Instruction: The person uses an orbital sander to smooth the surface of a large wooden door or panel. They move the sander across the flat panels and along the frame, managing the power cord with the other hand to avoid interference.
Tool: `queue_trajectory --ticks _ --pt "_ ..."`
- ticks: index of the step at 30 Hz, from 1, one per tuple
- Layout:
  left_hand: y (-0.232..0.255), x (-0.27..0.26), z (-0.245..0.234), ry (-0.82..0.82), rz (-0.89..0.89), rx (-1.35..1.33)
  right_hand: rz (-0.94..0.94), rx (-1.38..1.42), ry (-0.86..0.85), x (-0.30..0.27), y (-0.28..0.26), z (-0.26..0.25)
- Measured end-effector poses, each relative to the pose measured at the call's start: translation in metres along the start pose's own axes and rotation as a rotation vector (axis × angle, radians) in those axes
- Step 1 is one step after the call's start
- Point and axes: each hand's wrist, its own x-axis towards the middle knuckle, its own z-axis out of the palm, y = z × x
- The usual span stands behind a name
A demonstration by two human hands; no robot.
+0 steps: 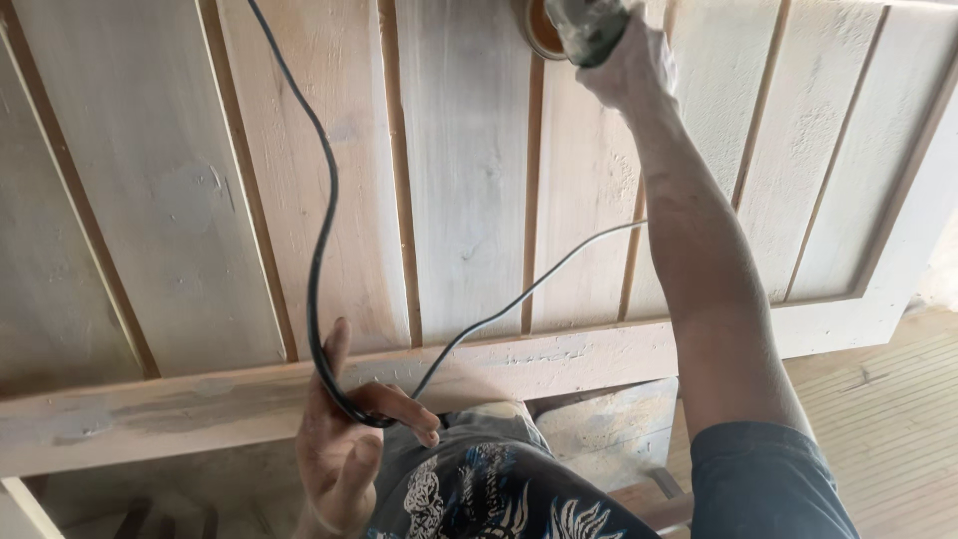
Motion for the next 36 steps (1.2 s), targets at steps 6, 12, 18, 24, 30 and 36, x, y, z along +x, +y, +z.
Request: queue_trajectory --ticks 6,12,18,24,30,36 --pt "0.003 -0.006 -0.001 -0.024 -0.026 -0.030 0.125 0.045 0.133 -0.007 0.035 0.020" --pt "0.004 -0.007 -0.010 0.019 0.004 -0.005 0.058 0.100 0.045 -0.003 -0.011 0.035" --pt "0.017 -0.006 -0.001 -0.002 0.025 -0.058 -0.016 -0.236 -0.061 -0.015 -0.096 0.048" --pt "0.047 -0.034 -0.003 -0.016 -0.043 -0.423 -0.060 -0.267 -0.224 -0.101 -0.091 0.053" --pt "0.047 -0.060 0.000 0.046 -0.173 -0.476 0.031 -0.337 -0.475 -0.249 -0.048 0.083" --pt "0.030 -0.061 0.004 0.016 -0.247 -0.487 -0.136 -0.473 -0.592 -0.303 -0.027 0.085"
